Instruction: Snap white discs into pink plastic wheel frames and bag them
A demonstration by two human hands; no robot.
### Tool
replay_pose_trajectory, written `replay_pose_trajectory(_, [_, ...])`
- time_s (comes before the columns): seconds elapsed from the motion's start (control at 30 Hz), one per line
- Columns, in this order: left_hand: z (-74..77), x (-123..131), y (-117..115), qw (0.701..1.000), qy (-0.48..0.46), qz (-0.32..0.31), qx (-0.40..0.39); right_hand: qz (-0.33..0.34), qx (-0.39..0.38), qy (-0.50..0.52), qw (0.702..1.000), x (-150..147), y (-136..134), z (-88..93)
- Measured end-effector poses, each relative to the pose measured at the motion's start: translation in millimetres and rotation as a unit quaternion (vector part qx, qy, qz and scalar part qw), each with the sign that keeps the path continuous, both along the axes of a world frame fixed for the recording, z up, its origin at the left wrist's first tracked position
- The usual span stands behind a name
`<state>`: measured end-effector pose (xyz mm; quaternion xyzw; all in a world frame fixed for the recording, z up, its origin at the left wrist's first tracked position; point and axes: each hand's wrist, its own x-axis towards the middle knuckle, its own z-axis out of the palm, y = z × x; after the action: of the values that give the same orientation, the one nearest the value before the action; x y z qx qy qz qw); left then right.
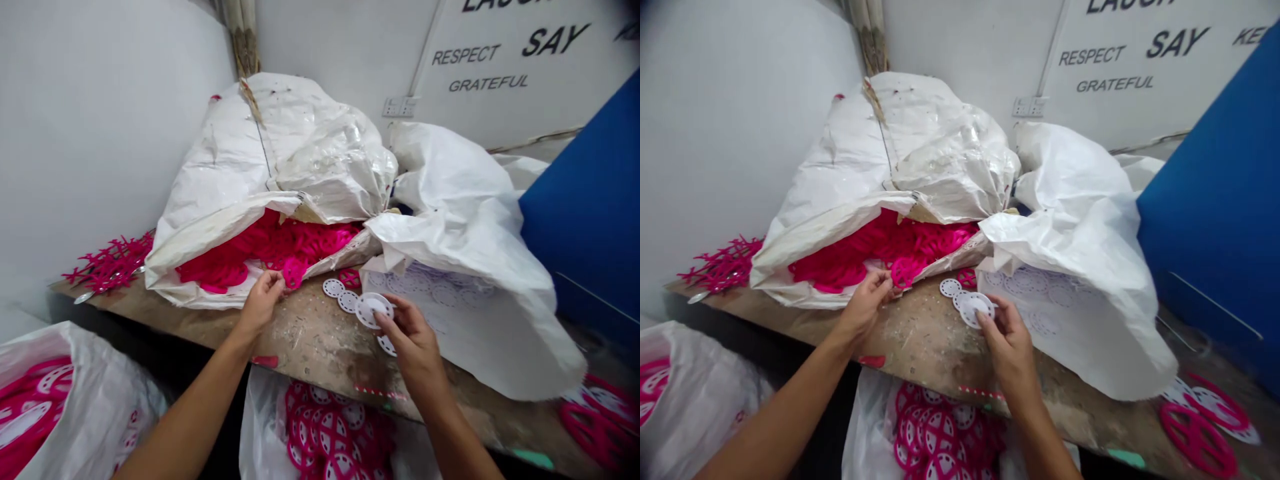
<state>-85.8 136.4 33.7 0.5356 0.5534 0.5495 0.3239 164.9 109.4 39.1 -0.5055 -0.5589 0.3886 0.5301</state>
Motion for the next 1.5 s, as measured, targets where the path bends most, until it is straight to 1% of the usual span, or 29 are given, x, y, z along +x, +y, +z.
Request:
replay_pose_trajectory(0.03, [1.4,14,-14,0.998,-0.049,-0.033,-0.012,0.012,-0.009,0.052,0.999,-7,-2,2.2])
replay_pose_trajectory(0.07, [1.9,29,-28,0.984,-0.150,-0.085,-0.039,0.022,-0.011,0.082,0.996,-14,-4,3.0])
replay_pose_trajectory(0.1, [1.5,43,-41,0.963,-0.229,-0.125,-0.068,0.030,-0.007,0.089,0.996,-19,-7,2.4])
replay_pose_trajectory(0.13, [0.3,57,-52,0.937,-0.299,-0.154,-0.095,0.034,0.004,0.071,0.997,-21,-9,0.7])
replay_pose_trajectory(0.17, [-1.6,68,-61,0.915,-0.346,-0.168,-0.118,0.035,0.020,0.035,0.999,-23,-12,-2.0])
replay_pose_trajectory(0.2, [-4.0,78,-68,0.907,-0.363,-0.169,-0.133,0.032,0.041,-0.013,0.999,-22,-15,-5.0])
replay_pose_trajectory(0.27, [-9.3,91,-77,0.912,-0.349,-0.160,-0.147,0.025,0.083,-0.100,0.991,-17,-22,-10.9])
replay_pose_trajectory(0.33, [-13.3,95,-79,0.929,-0.299,-0.166,-0.144,0.048,0.096,-0.136,0.985,-11,-28,-14.9])
replay_pose_trajectory(0.4, [-14.7,95,-80,0.952,-0.226,-0.170,-0.120,0.085,0.070,-0.126,0.986,-5,-33,-16.4])
replay_pose_trajectory(0.47, [-13.7,95,-81,0.973,-0.148,-0.156,-0.084,0.113,0.028,-0.103,0.988,-1,-37,-16.0])
replay_pose_trajectory(0.53, [-12.6,96,-83,0.982,-0.104,-0.143,-0.062,0.120,-0.005,-0.075,0.990,2,-40,-14.5])
replay_pose_trajectory(0.6, [-13.5,98,-87,0.978,-0.116,-0.155,-0.074,0.119,-0.040,-0.037,0.991,6,-44,-13.6])
replay_pose_trajectory(0.67, [-17.5,100,-94,0.965,-0.140,-0.191,-0.111,0.122,-0.078,0.011,0.989,11,-51,-14.9])
replay_pose_trajectory(0.73, [-23.2,101,-103,0.954,-0.136,-0.226,-0.144,0.140,-0.101,0.029,0.985,18,-60,-18.8])
replay_pose_trajectory(0.77, [-26.0,101,-107,0.953,-0.123,-0.234,-0.150,0.148,-0.100,0.015,0.984,20,-65,-21.3])
replay_pose_trajectory(0.83, [-30.2,102,-116,0.958,-0.098,-0.226,-0.148,0.156,-0.084,-0.043,0.983,24,-76,-25.7])
replay_pose_trajectory(0.93, [-31.7,103,-127,0.954,-0.104,-0.220,-0.177,0.167,-0.065,-0.101,0.979,25,-87,-27.5])
replay_pose_trajectory(0.97, [-30.8,102,-129,0.946,-0.112,-0.230,-0.198,0.186,-0.064,-0.105,0.975,26,-88,-26.7])
replay_pose_trajectory(1.03, [-26.8,95,-130,0.929,-0.104,-0.274,-0.226,0.230,-0.070,-0.123,0.963,31,-84,-24.1])
replay_pose_trajectory(1.07, [-23.6,89,-128,0.924,-0.083,-0.295,-0.228,0.240,-0.069,-0.148,0.957,35,-79,-23.0])
replay_pose_trajectory(1.1, [-19.8,81,-123,0.924,-0.051,-0.307,-0.224,0.234,-0.061,-0.186,0.952,39,-71,-22.5])
replay_pose_trajectory(1.13, [-15.5,71,-116,0.930,-0.009,-0.302,-0.211,0.205,-0.044,-0.231,0.950,44,-62,-23.1])
replay_pose_trajectory(1.17, [-10.9,60,-106,0.942,0.041,-0.274,-0.188,0.160,-0.019,-0.280,0.946,48,-52,-24.8])
replay_pose_trajectory(1.2, [-6.4,48,-93,0.959,0.091,-0.221,-0.150,0.109,0.007,-0.327,0.939,52,-41,-27.9])
replay_pose_trajectory(1.23, [-2.5,35,-78,0.973,0.137,-0.154,-0.106,0.063,0.028,-0.371,0.926,55,-32,-32.2])
replay_pose_trajectory(1.3, [2.4,13,-41,0.981,0.195,-0.006,0.002,0.006,0.054,-0.440,0.896,59,-16,-44.0])
replay_pose_trajectory(1.37, [2.2,-5,-4,0.980,0.191,0.042,0.033,-0.007,0.077,-0.484,0.872,60,-7,-57.5])
replay_pose_trajectory(1.43, [-2.2,-16,28,0.983,0.173,0.045,0.041,-0.013,0.110,-0.494,0.862,60,-4,-68.9])
replay_pose_trajectory(1.5, [-7.7,-21,48,0.988,0.146,0.033,0.042,-0.021,0.142,-0.488,0.861,62,-5,-75.1])
